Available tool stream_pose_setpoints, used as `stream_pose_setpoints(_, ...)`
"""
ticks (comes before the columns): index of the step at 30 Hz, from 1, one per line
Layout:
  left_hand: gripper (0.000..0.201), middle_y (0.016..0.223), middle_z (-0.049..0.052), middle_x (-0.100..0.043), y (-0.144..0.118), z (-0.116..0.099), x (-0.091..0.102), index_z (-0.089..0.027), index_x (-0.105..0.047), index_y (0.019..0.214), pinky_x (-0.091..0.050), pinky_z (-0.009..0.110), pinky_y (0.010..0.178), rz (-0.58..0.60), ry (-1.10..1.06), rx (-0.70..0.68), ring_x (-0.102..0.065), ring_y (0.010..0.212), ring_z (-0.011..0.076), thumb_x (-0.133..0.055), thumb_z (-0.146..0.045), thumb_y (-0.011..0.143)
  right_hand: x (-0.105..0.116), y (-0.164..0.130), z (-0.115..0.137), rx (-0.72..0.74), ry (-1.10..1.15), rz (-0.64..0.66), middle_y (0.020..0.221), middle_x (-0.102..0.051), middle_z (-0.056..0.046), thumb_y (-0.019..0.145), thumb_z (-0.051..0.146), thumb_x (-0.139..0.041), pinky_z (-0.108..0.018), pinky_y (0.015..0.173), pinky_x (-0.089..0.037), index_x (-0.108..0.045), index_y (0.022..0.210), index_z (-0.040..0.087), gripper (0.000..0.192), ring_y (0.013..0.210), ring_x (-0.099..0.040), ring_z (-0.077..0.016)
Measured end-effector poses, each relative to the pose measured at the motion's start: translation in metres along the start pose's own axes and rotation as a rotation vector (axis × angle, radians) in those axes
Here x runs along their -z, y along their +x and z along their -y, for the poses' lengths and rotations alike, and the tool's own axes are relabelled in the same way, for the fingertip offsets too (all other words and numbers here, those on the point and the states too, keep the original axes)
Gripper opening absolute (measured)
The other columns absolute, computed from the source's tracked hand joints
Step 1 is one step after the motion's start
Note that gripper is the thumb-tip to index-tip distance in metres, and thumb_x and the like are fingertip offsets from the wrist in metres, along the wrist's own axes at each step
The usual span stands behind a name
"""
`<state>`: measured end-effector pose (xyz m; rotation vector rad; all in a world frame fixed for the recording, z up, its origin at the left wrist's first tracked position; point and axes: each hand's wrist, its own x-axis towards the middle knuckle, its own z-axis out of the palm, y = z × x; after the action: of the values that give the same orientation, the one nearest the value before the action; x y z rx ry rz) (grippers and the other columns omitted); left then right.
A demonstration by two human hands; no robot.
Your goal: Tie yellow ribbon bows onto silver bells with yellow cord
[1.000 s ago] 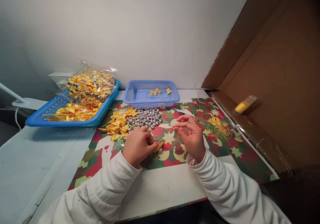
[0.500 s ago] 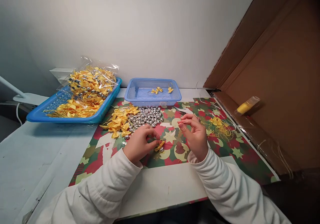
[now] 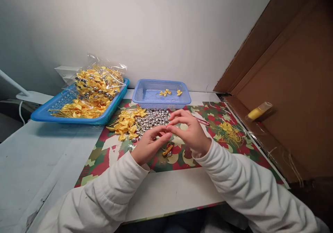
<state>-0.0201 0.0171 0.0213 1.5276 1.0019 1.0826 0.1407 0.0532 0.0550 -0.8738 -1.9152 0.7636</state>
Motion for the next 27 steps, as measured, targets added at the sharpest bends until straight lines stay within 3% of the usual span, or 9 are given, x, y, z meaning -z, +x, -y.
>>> stream_pose_setpoints(2, 0.033, 0.077, 0.005, -0.062, 0.0, 0.0, -0.001, -0.017, -0.064, 0.078, -0.045, 0.03, 0.071, 0.001, -0.146, 0.051, -0.056, 0.074, 0.0174, -0.049, -0.045, 0.086, -0.003, 0.013, 0.002, -0.016, -0.037, 0.15, 0.088, -0.063, -0.003, 0.08, 0.019, -0.064, -0.038, 0.091, -0.039, -0.067, 0.064, 0.019, 0.017, 0.092, -0.056, -0.0187)
stream_pose_setpoints(4, 0.037, 0.066, 0.002, -0.055, 0.001, 0.0, -0.002, -0.017, -0.056, 0.064, -0.043, 0.028, 0.067, -0.042, -0.28, 0.087, -0.051, 0.065, 0.0151, -0.048, -0.046, 0.087, -0.005, 0.018, -0.001, -0.059, -0.01, 0.211, 0.091, -0.064, -0.003, 0.084, 0.02, -0.059, -0.037, 0.091, -0.039, -0.068, 0.074, 0.019, 0.014, 0.093, -0.058, -0.0177)
stream_pose_setpoints(7, 0.035, 0.059, -0.002, -0.044, 0.003, 0.001, -0.005, -0.018, -0.047, 0.059, -0.039, 0.026, 0.063, -0.135, -0.471, 0.116, -0.044, 0.061, 0.0128, -0.05, -0.04, 0.086, -0.007, 0.007, -0.011, -0.161, 0.001, 0.103, 0.092, -0.063, -0.004, 0.084, 0.023, -0.058, -0.035, 0.085, -0.043, -0.067, 0.091, 0.02, 0.012, 0.092, -0.057, -0.0179)
stream_pose_setpoints(9, 0.033, 0.056, -0.004, -0.039, 0.004, 0.001, -0.006, -0.018, -0.046, 0.058, -0.037, 0.024, 0.059, -0.168, -0.575, 0.124, -0.039, 0.056, 0.0113, -0.05, -0.035, 0.086, -0.007, -0.008, -0.017, -0.146, -0.047, 0.059, 0.09, -0.061, -0.004, 0.082, 0.023, -0.06, -0.035, 0.085, -0.043, -0.067, 0.08, 0.02, 0.008, 0.091, -0.056, -0.0185)
stream_pose_setpoints(11, 0.033, 0.054, -0.005, -0.034, 0.005, 0.001, -0.008, -0.018, -0.045, 0.058, -0.036, 0.024, 0.058, -0.177, -0.663, 0.133, -0.038, 0.054, 0.0113, -0.049, -0.033, 0.087, -0.007, -0.023, -0.021, -0.099, -0.139, 0.132, 0.096, -0.061, -0.005, 0.078, 0.021, -0.065, -0.039, 0.09, -0.041, -0.069, 0.075, 0.021, 0.005, 0.097, -0.053, -0.0208)
stream_pose_setpoints(15, 0.032, 0.054, -0.005, -0.031, 0.005, 0.0, -0.01, -0.018, -0.046, 0.059, -0.037, 0.023, 0.057, -0.185, -0.75, 0.143, -0.036, 0.053, 0.0109, -0.047, -0.031, 0.089, -0.01, -0.035, -0.025, -0.069, -0.229, 0.229, 0.108, -0.061, -0.004, 0.075, 0.023, -0.071, -0.044, 0.095, -0.037, -0.072, 0.08, 0.026, 0.006, 0.105, -0.048, -0.0239)
stream_pose_setpoints(27, 0.036, 0.056, -0.004, -0.033, 0.008, -0.003, -0.005, -0.016, -0.044, 0.057, -0.031, 0.019, 0.049, -0.237, -0.916, 0.11, -0.029, 0.05, 0.0081, -0.045, -0.026, 0.092, -0.017, -0.033, -0.021, -0.122, -0.235, 0.336, 0.115, -0.058, -0.004, 0.079, 0.02, -0.064, -0.048, 0.098, -0.035, -0.064, 0.064, 0.022, 0.015, 0.11, -0.044, -0.0246)
